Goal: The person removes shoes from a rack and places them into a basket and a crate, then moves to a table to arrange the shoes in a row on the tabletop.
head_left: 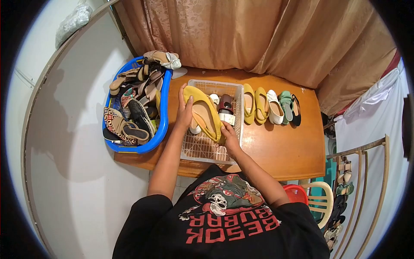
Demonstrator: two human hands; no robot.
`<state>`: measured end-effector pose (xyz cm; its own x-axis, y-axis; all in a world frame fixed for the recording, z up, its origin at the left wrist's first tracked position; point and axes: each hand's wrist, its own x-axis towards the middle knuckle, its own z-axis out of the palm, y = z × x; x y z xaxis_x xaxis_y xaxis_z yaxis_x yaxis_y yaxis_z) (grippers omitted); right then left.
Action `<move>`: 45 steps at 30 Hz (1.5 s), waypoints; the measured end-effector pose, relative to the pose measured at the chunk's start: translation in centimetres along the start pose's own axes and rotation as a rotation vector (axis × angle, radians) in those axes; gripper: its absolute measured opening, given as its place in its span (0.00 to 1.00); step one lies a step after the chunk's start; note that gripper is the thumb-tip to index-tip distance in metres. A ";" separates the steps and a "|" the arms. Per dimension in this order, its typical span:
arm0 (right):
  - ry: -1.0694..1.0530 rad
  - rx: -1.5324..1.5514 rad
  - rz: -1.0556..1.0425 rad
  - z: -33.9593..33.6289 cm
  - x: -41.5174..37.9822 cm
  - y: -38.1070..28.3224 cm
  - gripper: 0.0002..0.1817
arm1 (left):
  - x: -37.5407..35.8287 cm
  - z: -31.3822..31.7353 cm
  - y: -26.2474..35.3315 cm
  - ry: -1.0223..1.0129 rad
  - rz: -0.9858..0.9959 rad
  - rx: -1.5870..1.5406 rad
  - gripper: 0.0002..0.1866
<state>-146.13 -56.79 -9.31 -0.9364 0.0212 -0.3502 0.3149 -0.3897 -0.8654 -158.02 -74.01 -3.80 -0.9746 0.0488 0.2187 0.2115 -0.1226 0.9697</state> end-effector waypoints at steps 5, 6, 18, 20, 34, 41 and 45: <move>-0.019 0.017 -0.050 0.3 0.2 0.6 0.21 | -1.8 1.0 -2.7 -0.079 0.075 0.144 0.32; -0.025 0.025 -0.036 0.4 -0.2 0.9 0.21 | -2.1 1.2 -2.0 -0.092 0.031 0.059 0.38; 0.020 0.200 -0.037 0.3 0.0 3.2 0.19 | -8.4 3.4 -5.0 -0.264 -0.203 0.156 0.43; 0.070 0.239 -0.065 -0.1 0.1 3.7 0.19 | -10.2 3.9 -6.2 -0.291 -0.203 0.109 0.42; 0.303 -0.124 -0.271 -5.4 -4.2 1.4 0.27 | -12.9 10.8 -6.8 -0.441 -0.110 -0.140 0.37; 0.430 -0.005 -0.256 -9.8 -6.1 0.5 0.26 | -13.5 16.2 -8.0 -0.552 -0.037 -0.023 0.36; 0.526 -0.052 -0.248 -12.5 -7.0 0.1 0.25 | -14.3 18.8 -6.8 -0.607 -0.084 -0.047 0.38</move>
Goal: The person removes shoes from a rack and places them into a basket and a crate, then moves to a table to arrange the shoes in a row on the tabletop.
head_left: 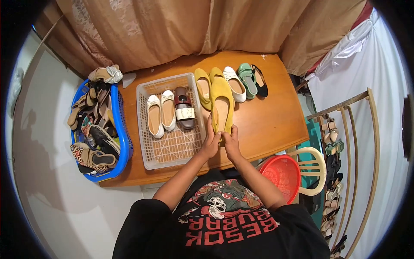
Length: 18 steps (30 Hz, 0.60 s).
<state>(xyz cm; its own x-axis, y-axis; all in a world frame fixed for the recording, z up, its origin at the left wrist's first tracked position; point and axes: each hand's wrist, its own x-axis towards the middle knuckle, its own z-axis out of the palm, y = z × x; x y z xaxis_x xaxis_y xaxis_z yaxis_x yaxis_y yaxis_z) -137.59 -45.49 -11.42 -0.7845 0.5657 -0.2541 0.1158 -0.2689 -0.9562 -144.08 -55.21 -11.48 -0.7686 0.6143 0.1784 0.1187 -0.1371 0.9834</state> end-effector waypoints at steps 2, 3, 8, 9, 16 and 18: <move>0.018 -0.017 0.019 -1.3 0.3 -0.1 0.24 | 0.0 1.4 -0.5 0.008 -0.013 -0.001 0.39; 0.011 0.040 0.018 -2.0 0.5 0.0 0.23 | 0.1 2.0 -1.0 0.015 -0.028 0.001 0.39; 0.002 0.167 0.046 -5.7 1.9 1.3 0.22 | 1.2 4.9 -1.8 -0.042 -0.062 0.105 0.40; 0.017 0.178 0.062 -6.5 2.4 1.6 0.22 | 1.8 5.6 -1.5 -0.070 -0.083 0.117 0.38; -0.018 0.178 0.087 -14.4 6.0 2.4 0.26 | 5.9 11.6 -3.6 -0.182 -0.124 0.200 0.35; 0.014 0.168 0.106 -16.8 7.0 3.1 0.28 | 6.4 13.9 -4.8 -0.162 -0.101 0.307 0.34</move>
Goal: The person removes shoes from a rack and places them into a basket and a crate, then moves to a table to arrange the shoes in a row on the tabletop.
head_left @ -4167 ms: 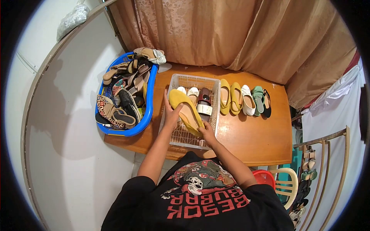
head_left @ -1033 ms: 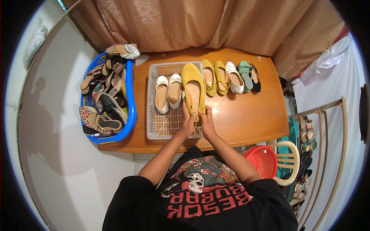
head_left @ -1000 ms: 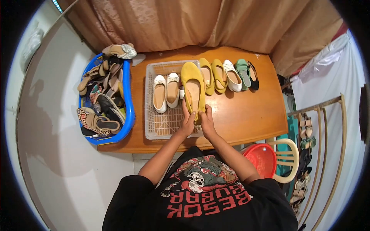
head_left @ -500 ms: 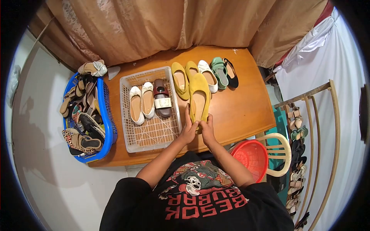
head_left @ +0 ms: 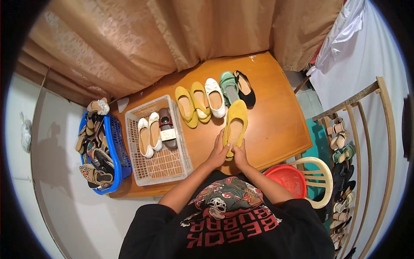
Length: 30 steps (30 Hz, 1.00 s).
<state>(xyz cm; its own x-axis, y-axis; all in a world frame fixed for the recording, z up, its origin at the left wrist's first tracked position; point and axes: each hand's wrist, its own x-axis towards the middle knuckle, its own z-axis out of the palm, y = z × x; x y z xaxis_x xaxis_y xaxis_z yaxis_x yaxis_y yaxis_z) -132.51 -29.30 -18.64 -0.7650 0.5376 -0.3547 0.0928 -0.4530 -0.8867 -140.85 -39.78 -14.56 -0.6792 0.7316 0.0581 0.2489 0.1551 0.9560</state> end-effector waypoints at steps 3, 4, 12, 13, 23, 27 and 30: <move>0.044 0.014 0.017 -2.8 0.7 -0.8 0.32 | 1.7 3.0 -0.8 -0.046 -0.004 0.017 0.36; 0.059 0.043 0.026 -3.5 0.7 -1.3 0.34 | 2.3 3.7 -0.2 -0.043 -0.001 0.021 0.36; 0.136 0.016 0.084 -9.6 3.7 -2.2 0.28 | 5.7 9.1 0.4 -0.135 -0.086 -0.039 0.41; 0.135 0.016 0.084 -10.4 4.3 -1.9 0.28 | 6.2 9.6 0.3 -0.127 -0.106 0.008 0.42; 0.317 -0.204 -0.044 -15.1 10.5 -4.8 0.19 | 12.4 14.6 -3.0 -0.201 -0.259 0.068 0.42; 0.363 -0.253 -0.062 -17.2 14.4 -5.6 0.18 | 16.0 16.3 -3.0 -0.193 -0.294 0.028 0.39; 0.385 -0.329 -0.050 -17.8 17.3 -7.1 0.19 | 18.8 17.9 -4.2 -0.216 -0.277 -0.367 0.36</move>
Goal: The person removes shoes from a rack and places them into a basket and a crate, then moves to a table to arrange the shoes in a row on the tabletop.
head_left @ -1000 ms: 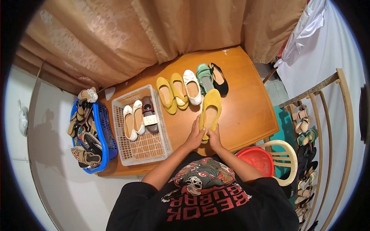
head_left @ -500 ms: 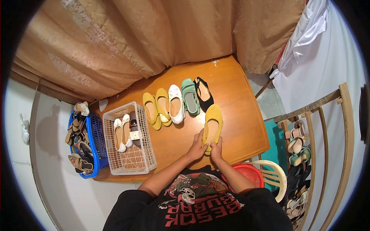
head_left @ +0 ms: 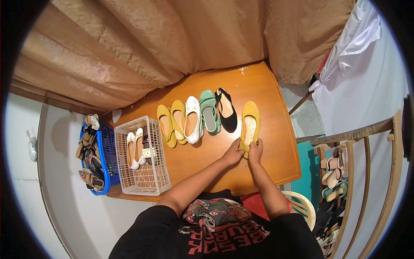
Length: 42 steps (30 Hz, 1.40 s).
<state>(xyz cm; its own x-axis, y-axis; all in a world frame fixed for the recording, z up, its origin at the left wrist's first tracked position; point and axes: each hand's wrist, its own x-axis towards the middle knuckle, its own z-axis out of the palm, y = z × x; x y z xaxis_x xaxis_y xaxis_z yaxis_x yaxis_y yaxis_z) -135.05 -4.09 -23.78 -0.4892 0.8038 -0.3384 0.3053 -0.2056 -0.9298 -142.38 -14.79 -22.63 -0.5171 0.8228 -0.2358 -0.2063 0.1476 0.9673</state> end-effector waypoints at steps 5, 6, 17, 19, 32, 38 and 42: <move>-0.011 0.000 -0.026 1.2 6.3 0.0 0.19 | 2.8 0.1 2.8 0.077 -0.055 0.106 0.38; -0.006 0.009 -0.022 1.6 7.2 -0.4 0.19 | 3.4 0.0 2.7 0.071 -0.058 0.115 0.38; -0.059 -0.339 -0.225 4.1 10.0 -2.5 0.20 | 5.6 0.4 4.0 0.153 -0.315 -0.001 0.42; -0.083 -0.387 -0.264 4.2 10.5 -2.2 0.20 | 6.1 0.4 3.0 0.152 -0.292 0.004 0.43; -0.096 -0.391 -0.210 4.3 11.8 -2.4 0.22 | 7.7 -0.7 2.6 0.194 -0.295 -0.204 0.38; -0.156 -0.166 -0.331 2.6 10.3 -0.8 0.25 | 6.6 -0.1 2.9 0.172 -0.312 -0.298 0.36; -0.107 -0.291 -0.414 2.8 9.8 -0.6 0.26 | 5.8 -0.7 6.1 0.117 -0.485 -0.344 0.37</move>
<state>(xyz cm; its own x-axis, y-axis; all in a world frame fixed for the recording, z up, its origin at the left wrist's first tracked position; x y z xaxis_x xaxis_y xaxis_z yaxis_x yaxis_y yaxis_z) -142.35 2.36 -26.98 -0.6935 0.7201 0.0223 0.2755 0.2937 -0.9153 -147.20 -9.44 -18.21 -0.3805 0.6374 -0.6700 -0.6881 0.2888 0.6656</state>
